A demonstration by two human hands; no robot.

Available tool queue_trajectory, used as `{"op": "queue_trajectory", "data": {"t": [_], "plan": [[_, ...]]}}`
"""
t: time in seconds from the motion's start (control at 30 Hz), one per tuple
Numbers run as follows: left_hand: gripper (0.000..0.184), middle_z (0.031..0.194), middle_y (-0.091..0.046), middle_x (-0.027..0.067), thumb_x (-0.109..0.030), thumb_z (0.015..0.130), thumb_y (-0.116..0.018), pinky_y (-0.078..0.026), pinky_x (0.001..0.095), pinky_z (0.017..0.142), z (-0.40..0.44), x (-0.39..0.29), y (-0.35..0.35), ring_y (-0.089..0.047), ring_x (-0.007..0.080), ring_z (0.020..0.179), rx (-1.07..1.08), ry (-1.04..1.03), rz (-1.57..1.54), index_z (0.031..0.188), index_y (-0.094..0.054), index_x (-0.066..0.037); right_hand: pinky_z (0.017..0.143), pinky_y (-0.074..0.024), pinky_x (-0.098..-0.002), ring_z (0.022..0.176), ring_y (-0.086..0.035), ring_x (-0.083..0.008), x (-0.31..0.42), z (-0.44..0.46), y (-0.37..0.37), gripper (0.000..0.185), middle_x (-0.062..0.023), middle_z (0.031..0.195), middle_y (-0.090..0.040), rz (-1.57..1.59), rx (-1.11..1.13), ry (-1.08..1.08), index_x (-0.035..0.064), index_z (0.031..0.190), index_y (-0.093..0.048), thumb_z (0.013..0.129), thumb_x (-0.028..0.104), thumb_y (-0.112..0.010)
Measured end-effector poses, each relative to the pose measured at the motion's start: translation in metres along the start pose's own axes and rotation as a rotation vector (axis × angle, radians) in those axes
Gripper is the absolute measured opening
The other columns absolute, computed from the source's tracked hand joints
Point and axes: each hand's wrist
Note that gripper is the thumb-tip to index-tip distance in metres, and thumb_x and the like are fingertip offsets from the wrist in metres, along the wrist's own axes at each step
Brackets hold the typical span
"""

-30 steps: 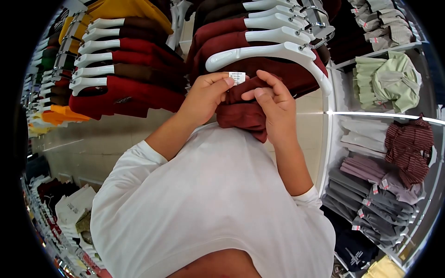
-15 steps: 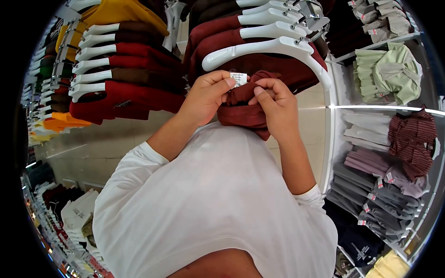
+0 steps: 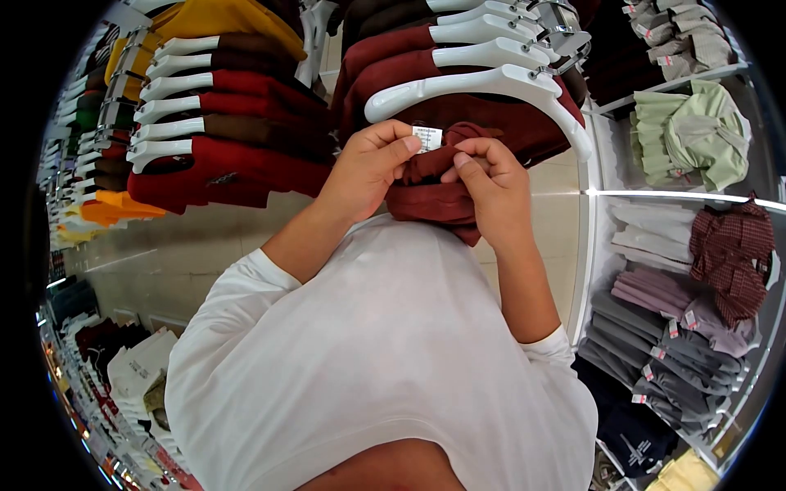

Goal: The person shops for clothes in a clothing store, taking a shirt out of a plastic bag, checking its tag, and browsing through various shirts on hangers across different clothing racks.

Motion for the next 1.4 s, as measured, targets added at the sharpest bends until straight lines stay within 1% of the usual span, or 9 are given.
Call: {"op": "queue_trajectory", "data": {"t": [0.03, 0.13, 0.23, 0.43, 0.63, 0.73, 0.93, 1.03, 1.4], "plan": [[0.012, 0.080, -0.060, -0.0041, -0.013, 0.099, -0.061, -0.040, 0.0202, 0.063, 0.000, 0.000, 0.000, -0.048, 0.0028, 0.070, -0.011, 0.001, 0.011, 0.100, -0.068, -0.003, 0.074, -0.0510, -0.0230, 0.079, -0.066, -0.0110, 0.000, 0.000, -0.001, 0.017, -0.0068, 0.087, -0.069, 0.001, -0.003, 0.004, -0.0031, 0.110, -0.061, 0.097, 0.008, -0.063], [0.011, 0.089, -0.066, -0.0032, -0.011, 0.100, -0.061, -0.041, 0.0195, 0.065, -0.002, -0.002, -0.003, -0.051, 0.0025, 0.074, -0.003, -0.006, 0.008, 0.103, -0.068, -0.004, 0.073, -0.0504, -0.0227, 0.079, -0.065, -0.0109, 0.003, -0.001, -0.004, 0.019, -0.0065, 0.086, -0.069, -0.004, -0.025, -0.006, -0.0024, 0.108, -0.061, 0.096, 0.011, -0.067], [0.013, 0.095, -0.067, -0.0007, -0.009, 0.100, -0.059, -0.044, 0.0219, 0.069, -0.008, -0.006, -0.009, -0.054, 0.0053, 0.079, 0.004, -0.054, 0.145, 0.105, -0.068, -0.001, 0.072, -0.0492, -0.0220, 0.078, -0.064, -0.0096, 0.008, -0.002, -0.007, 0.021, -0.0058, 0.086, -0.068, -0.066, -0.030, -0.005, -0.0011, 0.104, -0.061, 0.093, 0.014, -0.072], [0.017, 0.107, -0.066, 0.0039, -0.005, 0.100, -0.056, -0.047, 0.0252, 0.076, -0.008, 0.002, -0.013, -0.054, 0.0079, 0.084, 0.070, -0.188, 0.224, 0.109, -0.068, 0.003, 0.068, -0.0466, -0.0206, 0.076, -0.060, -0.0059, 0.003, -0.002, -0.008, 0.018, -0.0028, 0.084, -0.066, -0.119, -0.081, 0.000, 0.0006, 0.100, -0.060, 0.091, 0.011, -0.071], [0.016, 0.105, -0.066, 0.0045, -0.005, 0.099, -0.056, -0.048, 0.0257, 0.076, -0.008, 0.004, -0.015, -0.055, 0.0085, 0.083, 0.028, -0.124, 0.169, 0.109, -0.066, 0.003, 0.065, -0.0444, -0.0193, 0.074, -0.056, -0.0028, -0.002, -0.006, -0.004, 0.016, -0.0001, 0.083, -0.064, -0.191, -0.096, 0.022, 0.0008, 0.102, -0.060, 0.090, 0.006, -0.069], [0.015, 0.101, -0.066, 0.0036, -0.004, 0.099, -0.057, -0.047, 0.0249, 0.074, -0.007, 0.008, -0.015, -0.054, 0.0073, 0.081, 0.031, -0.066, 0.091, 0.109, -0.066, 0.002, 0.065, -0.0440, -0.0192, 0.073, -0.055, -0.0021, -0.002, -0.009, -0.005, 0.016, 0.0006, 0.083, -0.064, -0.160, -0.098, 0.036, 0.0004, 0.104, -0.060, 0.090, 0.004, -0.067], [0.014, 0.093, -0.063, -0.0004, -0.005, 0.098, -0.058, -0.040, 0.0207, 0.065, -0.007, 0.010, -0.018, -0.046, 0.0034, 0.073, 0.016, -0.017, -0.005, 0.109, -0.066, -0.001, 0.069, -0.0476, -0.0215, 0.077, -0.060, -0.0067, -0.002, -0.012, -0.006, 0.012, -0.0030, 0.090, -0.065, -0.106, -0.088, 0.085, -0.0003, 0.104, -0.060, 0.092, -0.002, -0.060], [0.013, 0.092, -0.063, -0.0006, -0.005, 0.098, -0.058, -0.039, 0.0203, 0.064, -0.007, 0.014, -0.019, -0.045, 0.0033, 0.072, 0.012, -0.016, -0.041, 0.109, -0.065, -0.002, 0.072, -0.0487, -0.0225, 0.080, -0.062, -0.0092, -0.001, -0.015, -0.006, 0.015, -0.0046, 0.093, -0.065, -0.073, -0.089, 0.072, -0.0002, 0.106, -0.059, 0.092, -0.004, -0.057], [0.006, 0.096, -0.066, -0.0002, -0.008, 0.100, -0.059, -0.042, 0.0204, 0.065, -0.004, 0.019, -0.018, -0.049, 0.0032, 0.074, 0.031, 0.061, -0.070, 0.103, -0.064, -0.006, 0.069, -0.0457, -0.0206, 0.076, -0.056, -0.0059, 0.000, -0.017, -0.001, 0.024, -0.0014, 0.088, -0.060, -0.069, -0.065, 0.145, 0.0007, 0.109, -0.059, 0.088, -0.008, -0.053]]}}
Point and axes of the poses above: each hand's wrist, its own z-axis towards the middle knuckle, its own y-axis out of the back of the hand, x = y × z
